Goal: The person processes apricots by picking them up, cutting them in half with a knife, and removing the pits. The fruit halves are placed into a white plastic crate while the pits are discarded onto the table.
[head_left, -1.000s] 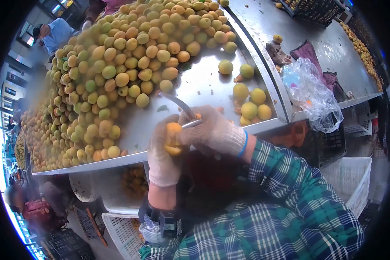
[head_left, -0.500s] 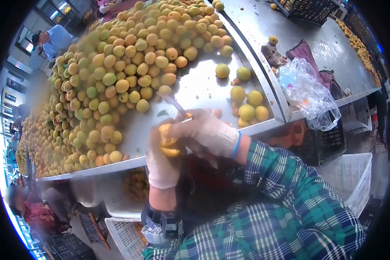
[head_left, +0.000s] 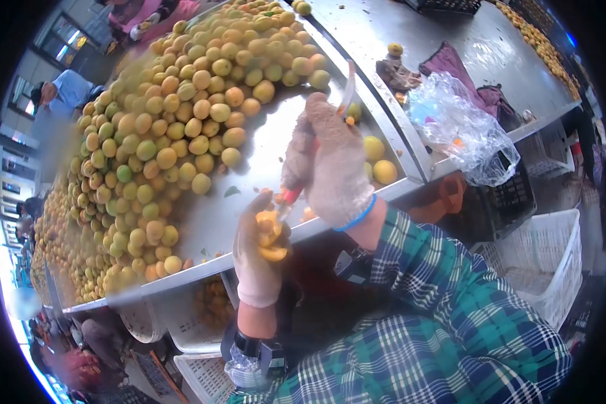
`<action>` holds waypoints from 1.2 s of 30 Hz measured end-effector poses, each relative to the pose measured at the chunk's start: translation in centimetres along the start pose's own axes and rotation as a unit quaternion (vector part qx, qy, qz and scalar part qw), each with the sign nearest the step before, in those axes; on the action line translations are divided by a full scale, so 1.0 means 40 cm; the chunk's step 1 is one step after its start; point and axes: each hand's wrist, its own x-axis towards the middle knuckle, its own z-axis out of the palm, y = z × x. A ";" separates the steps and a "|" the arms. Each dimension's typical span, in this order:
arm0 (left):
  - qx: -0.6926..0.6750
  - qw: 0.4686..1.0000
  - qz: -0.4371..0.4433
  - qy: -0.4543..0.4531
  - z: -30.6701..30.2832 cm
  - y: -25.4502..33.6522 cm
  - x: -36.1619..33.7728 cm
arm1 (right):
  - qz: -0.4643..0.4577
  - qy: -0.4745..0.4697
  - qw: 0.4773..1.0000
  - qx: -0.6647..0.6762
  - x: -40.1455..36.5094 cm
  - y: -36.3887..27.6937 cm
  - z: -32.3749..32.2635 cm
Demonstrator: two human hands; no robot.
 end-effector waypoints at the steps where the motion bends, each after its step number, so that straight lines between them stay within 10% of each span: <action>1: -0.128 0.989 -0.079 0.014 0.006 0.032 0.001 | 0.002 0.014 1.000 -0.007 0.001 0.004 0.002; 7: -0.273 0.943 -0.188 0.042 0.028 0.039 -0.004 | -0.062 0.008 0.995 -0.075 -0.016 0.008 0.014; 9: -0.003 0.999 -0.038 0.010 0.037 0.034 -0.008 | -0.071 0.013 0.993 -0.097 -0.025 0.010 0.018; 16: 0.122 0.990 0.075 0.007 0.037 -0.014 -0.014 | -0.031 0.005 0.999 -0.028 -0.012 0.016 0.009; 27: -0.381 0.907 -0.166 0.067 0.049 0.034 -0.023 | 0.142 0.077 0.976 0.149 0.044 0.045 -0.028; 36: -0.370 0.904 -0.198 0.079 0.040 0.026 -0.011 | 0.139 0.076 0.966 0.205 0.033 0.066 -0.033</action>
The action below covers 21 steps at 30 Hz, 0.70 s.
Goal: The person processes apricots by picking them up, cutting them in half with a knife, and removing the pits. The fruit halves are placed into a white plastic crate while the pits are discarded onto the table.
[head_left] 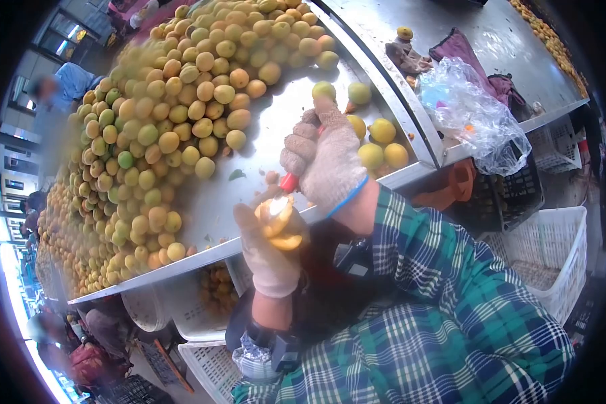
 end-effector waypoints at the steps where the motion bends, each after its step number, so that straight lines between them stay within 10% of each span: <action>1: -0.001 1.000 0.001 0.001 -0.002 0.006 0.003 | 0.001 0.002 1.000 0.016 0.000 -0.003 0.003; 6: -0.116 0.986 -0.121 0.020 -0.049 0.044 0.031 | -0.057 -0.132 0.947 -0.288 -0.026 -0.054 0.033; 12: 0.117 0.992 -0.047 -0.004 -0.063 0.070 0.034 | -0.068 -0.349 0.614 -0.704 -0.054 -0.014 -0.015; 15: -0.019 0.987 -0.159 -0.022 -0.067 0.074 0.030 | -0.020 -0.334 0.595 -0.731 -0.051 -0.020 -0.017; 21: 0.023 0.995 -0.097 0.008 -0.073 0.050 0.032 | -0.157 -0.296 0.536 -0.775 -0.069 0.014 -0.030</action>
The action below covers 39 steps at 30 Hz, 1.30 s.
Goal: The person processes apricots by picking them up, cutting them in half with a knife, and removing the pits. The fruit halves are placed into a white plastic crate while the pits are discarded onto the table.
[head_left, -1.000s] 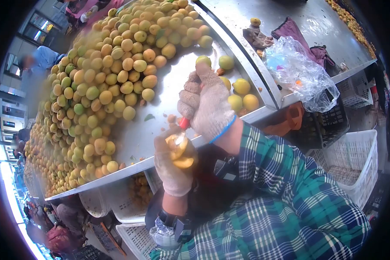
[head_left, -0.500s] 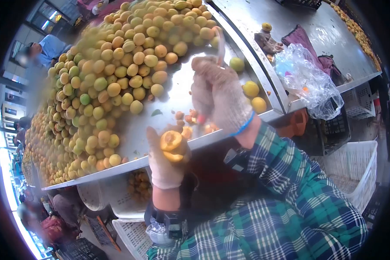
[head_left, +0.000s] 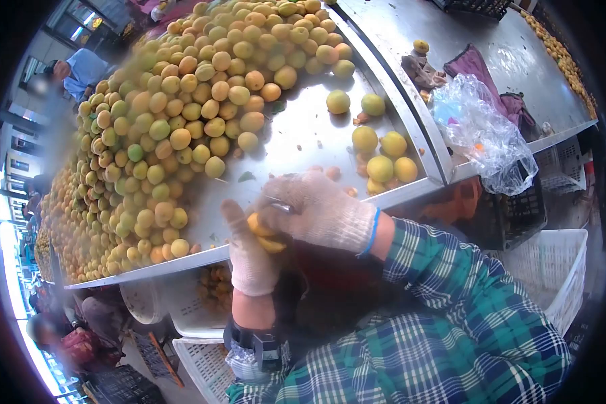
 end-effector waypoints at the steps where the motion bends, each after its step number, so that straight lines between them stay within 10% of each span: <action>1: 0.000 1.000 -0.001 0.000 -0.001 -0.006 0.004 | -0.003 0.027 1.000 0.010 0.000 0.002 0.009; 7: 0.256 0.961 0.101 0.007 -0.004 -0.032 0.007 | 0.055 0.064 0.985 -0.150 0.017 0.030 0.057; 11: 0.098 0.992 0.081 -0.028 -0.002 -0.008 0.010 | 0.300 0.079 0.910 0.276 0.043 0.020 0.027; 13: -0.167 0.982 -0.065 -0.063 0.003 0.017 0.009 | 0.427 0.132 0.738 0.505 0.047 0.057 0.021; 19: -0.411 0.907 -0.082 -0.030 -0.065 0.041 0.003 | 0.359 0.187 0.789 0.463 0.058 0.070 0.052; 22: -0.370 0.928 -0.037 -0.029 -0.130 0.087 -0.023 | 0.351 0.189 0.773 0.493 0.068 0.077 0.045; 26: -0.116 0.957 0.140 0.228 -0.265 0.177 -0.179 | 0.331 0.263 0.733 0.533 0.064 0.048 0.002; 28: 0.264 0.888 0.163 0.340 -0.408 0.170 -0.283 | 0.331 0.255 0.752 0.509 0.057 0.019 -0.028; 29: 0.539 0.745 0.240 0.310 -0.623 0.123 -0.328 | 0.333 0.251 0.772 0.480 0.050 0.009 -0.043; 30: 0.637 0.707 0.048 0.302 -0.699 0.123 -0.408 | 0.323 0.243 0.772 0.490 0.043 0.014 -0.048; 31: 0.804 0.520 -0.151 0.247 -0.706 0.115 -0.461 | 0.320 0.245 0.770 0.494 0.041 0.014 -0.054; 33: 0.791 0.381 -0.428 0.214 -0.664 0.101 -0.533 | 0.360 0.244 0.774 0.460 0.041 0.013 -0.058; 35: 0.763 0.420 -0.403 0.281 -0.626 0.107 -0.528 | 0.335 0.244 0.781 0.467 0.033 0.017 -0.060; 37: 0.738 0.599 -0.182 0.249 -0.607 0.120 -0.476 | 0.352 0.268 0.793 0.419 0.048 0.031 -0.059; 39: 0.742 0.636 -0.013 0.214 -0.575 0.139 -0.363 | 0.329 0.284 0.780 0.451 0.040 0.029 -0.068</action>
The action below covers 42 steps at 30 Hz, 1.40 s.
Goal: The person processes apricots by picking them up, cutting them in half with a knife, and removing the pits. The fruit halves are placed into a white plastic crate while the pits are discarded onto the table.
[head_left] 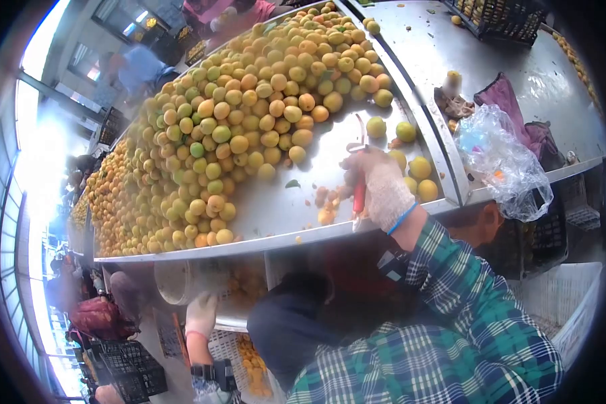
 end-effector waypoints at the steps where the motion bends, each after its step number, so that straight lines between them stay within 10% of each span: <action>1: -0.058 0.996 0.048 0.040 -0.008 0.060 0.052 | 0.000 -0.033 0.997 0.075 -0.002 0.000 -0.013; 9: -0.037 0.971 0.221 0.088 -0.005 0.518 0.424 | -0.013 -0.028 0.989 0.147 -0.025 -0.073 -0.041; 14: -0.110 0.991 -0.074 0.011 0.075 0.607 0.562 | -0.006 -0.050 0.996 0.075 -0.036 -0.094 -0.049; 24: -0.204 0.978 -0.045 -0.010 0.149 0.590 0.542 | 0.033 -0.122 0.992 0.014 -0.044 -0.091 -0.058; 30: -0.651 0.734 0.106 -0.162 0.072 0.655 0.290 | -0.037 -0.182 0.978 -0.095 -0.038 -0.006 -0.045; 32: -0.710 0.672 0.152 -0.146 0.066 0.683 0.207 | -0.242 -0.189 0.932 -0.195 -0.028 0.056 -0.037; 40: -0.796 0.560 0.117 -0.198 0.165 0.616 0.232 | -0.330 -0.186 0.815 -0.438 -0.092 0.071 -0.016; 41: -0.658 0.723 0.160 -0.140 0.119 0.657 0.192 | -0.331 -0.177 0.802 -0.465 -0.095 0.074 -0.011; 42: -0.661 0.720 0.155 -0.140 0.110 0.664 0.185 | -0.328 -0.179 0.800 -0.469 -0.095 0.078 -0.006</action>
